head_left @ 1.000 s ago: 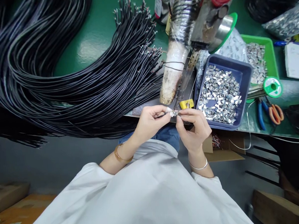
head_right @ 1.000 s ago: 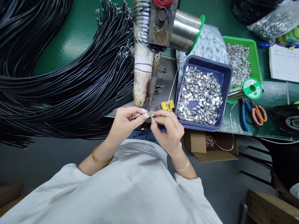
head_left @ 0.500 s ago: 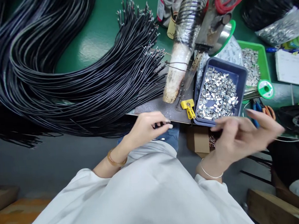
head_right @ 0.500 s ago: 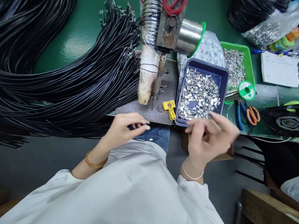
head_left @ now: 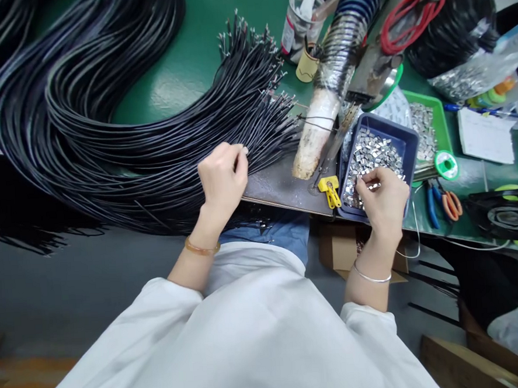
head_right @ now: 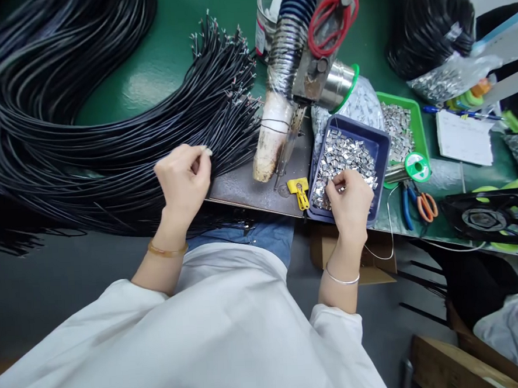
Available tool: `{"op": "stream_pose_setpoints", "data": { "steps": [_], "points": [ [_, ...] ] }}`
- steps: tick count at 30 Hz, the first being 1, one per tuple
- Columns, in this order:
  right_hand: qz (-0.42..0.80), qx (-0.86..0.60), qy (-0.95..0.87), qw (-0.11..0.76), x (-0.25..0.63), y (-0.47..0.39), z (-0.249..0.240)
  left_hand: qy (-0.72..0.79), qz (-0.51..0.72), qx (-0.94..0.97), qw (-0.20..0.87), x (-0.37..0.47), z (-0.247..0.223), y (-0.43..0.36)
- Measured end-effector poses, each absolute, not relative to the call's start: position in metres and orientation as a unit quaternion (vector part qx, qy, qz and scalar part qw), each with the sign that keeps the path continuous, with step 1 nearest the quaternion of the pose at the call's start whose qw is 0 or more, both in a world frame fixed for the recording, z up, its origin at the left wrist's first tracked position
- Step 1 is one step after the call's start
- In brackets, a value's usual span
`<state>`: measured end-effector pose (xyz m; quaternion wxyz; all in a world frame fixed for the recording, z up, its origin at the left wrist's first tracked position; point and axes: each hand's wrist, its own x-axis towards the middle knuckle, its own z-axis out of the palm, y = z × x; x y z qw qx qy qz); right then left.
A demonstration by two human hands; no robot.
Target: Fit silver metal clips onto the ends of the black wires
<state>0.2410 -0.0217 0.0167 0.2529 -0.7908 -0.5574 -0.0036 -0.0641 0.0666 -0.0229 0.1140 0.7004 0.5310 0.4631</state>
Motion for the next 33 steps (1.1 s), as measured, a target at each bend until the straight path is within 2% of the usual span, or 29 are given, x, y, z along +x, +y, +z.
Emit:
{"op": "stream_pose_setpoints", "data": {
  "steps": [3,6,8,10,13,16,23,28,33],
  "points": [
    [0.006,-0.780,-0.572,0.251,0.249,-0.028,0.018,0.556,0.559,0.585,0.194,-0.071,-0.019,0.068],
    [0.038,-0.767,-0.581,0.269,0.256,-0.032,0.017,0.472,0.646,0.459,0.387,-0.075,-0.008,0.061],
    [0.025,-0.770,-0.582,0.260,0.256,-0.033,0.015,0.375,0.604,0.426,0.559,-0.073,0.001,0.049],
    [-0.010,-0.777,-0.583,0.238,0.253,-0.032,0.014,0.277,0.485,0.393,0.731,-0.065,0.008,0.034],
    [-0.053,-0.785,-0.579,0.214,0.249,-0.031,0.014,0.201,0.372,0.330,0.844,-0.044,0.010,0.013],
    [-0.044,-0.780,-0.590,0.206,0.248,-0.032,0.016,0.213,0.335,0.319,0.860,-0.024,0.003,0.002],
    [-0.058,-0.779,-0.598,0.177,0.251,-0.029,0.016,0.298,0.378,0.353,0.802,-0.007,-0.002,0.000],
    [-0.060,-0.781,-0.588,0.201,0.252,-0.025,0.013,0.321,0.396,0.386,0.769,-0.003,-0.003,-0.002],
    [-0.068,-0.785,-0.572,0.227,0.258,-0.024,0.011,0.294,0.355,0.485,0.743,-0.003,-0.002,-0.008]
  ]
}}
